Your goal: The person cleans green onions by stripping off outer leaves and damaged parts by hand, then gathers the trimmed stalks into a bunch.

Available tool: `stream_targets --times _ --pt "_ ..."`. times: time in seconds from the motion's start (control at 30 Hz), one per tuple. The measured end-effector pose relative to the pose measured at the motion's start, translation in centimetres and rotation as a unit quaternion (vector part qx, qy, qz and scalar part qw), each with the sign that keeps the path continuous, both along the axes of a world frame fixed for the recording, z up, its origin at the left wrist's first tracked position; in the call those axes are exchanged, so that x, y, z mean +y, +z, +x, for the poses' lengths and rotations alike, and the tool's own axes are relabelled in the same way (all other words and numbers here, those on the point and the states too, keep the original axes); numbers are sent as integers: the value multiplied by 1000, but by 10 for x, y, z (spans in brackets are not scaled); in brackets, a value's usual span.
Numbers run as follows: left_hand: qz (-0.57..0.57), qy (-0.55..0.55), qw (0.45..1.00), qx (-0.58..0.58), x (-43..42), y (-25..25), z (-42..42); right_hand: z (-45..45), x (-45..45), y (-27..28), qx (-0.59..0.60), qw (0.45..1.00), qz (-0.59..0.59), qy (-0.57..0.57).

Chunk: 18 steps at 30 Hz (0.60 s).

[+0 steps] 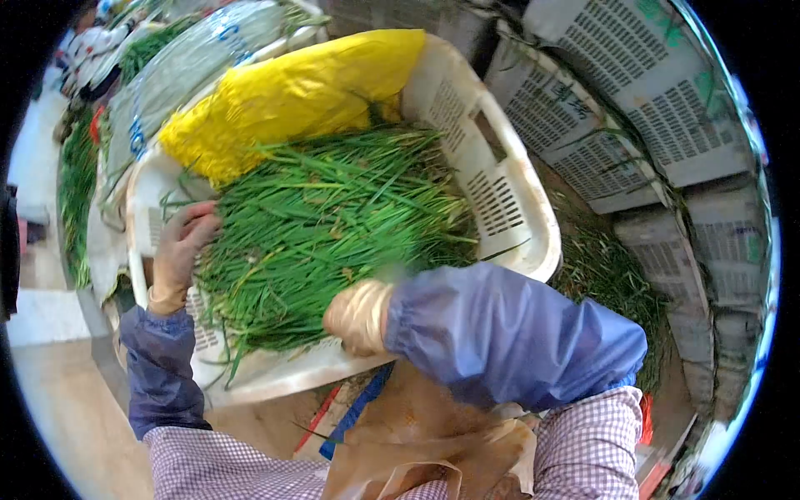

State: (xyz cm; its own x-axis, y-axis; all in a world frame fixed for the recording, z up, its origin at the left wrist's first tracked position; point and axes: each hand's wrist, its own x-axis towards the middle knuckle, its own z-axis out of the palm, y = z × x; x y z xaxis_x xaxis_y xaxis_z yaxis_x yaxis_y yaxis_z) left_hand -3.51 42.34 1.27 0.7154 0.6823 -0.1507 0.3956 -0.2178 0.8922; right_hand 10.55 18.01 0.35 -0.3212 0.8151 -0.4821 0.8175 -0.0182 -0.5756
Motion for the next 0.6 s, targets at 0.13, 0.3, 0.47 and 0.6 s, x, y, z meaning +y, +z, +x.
stream_targets --times 0.13,0.3,0.47,0.6 --pt "213 -209 954 -5 -34 -16 109 17 -29 22 2 990 99 -96" --pt "386 -346 837 173 -81 -70 253 33 -61 11 -17 959 194 -206" --pt "352 -343 805 332 -75 -133 306 43 -76 8 7 953 191 -234" --pt "246 -377 849 276 -50 -165 316 53 -90 -10 -35 947 190 -256"
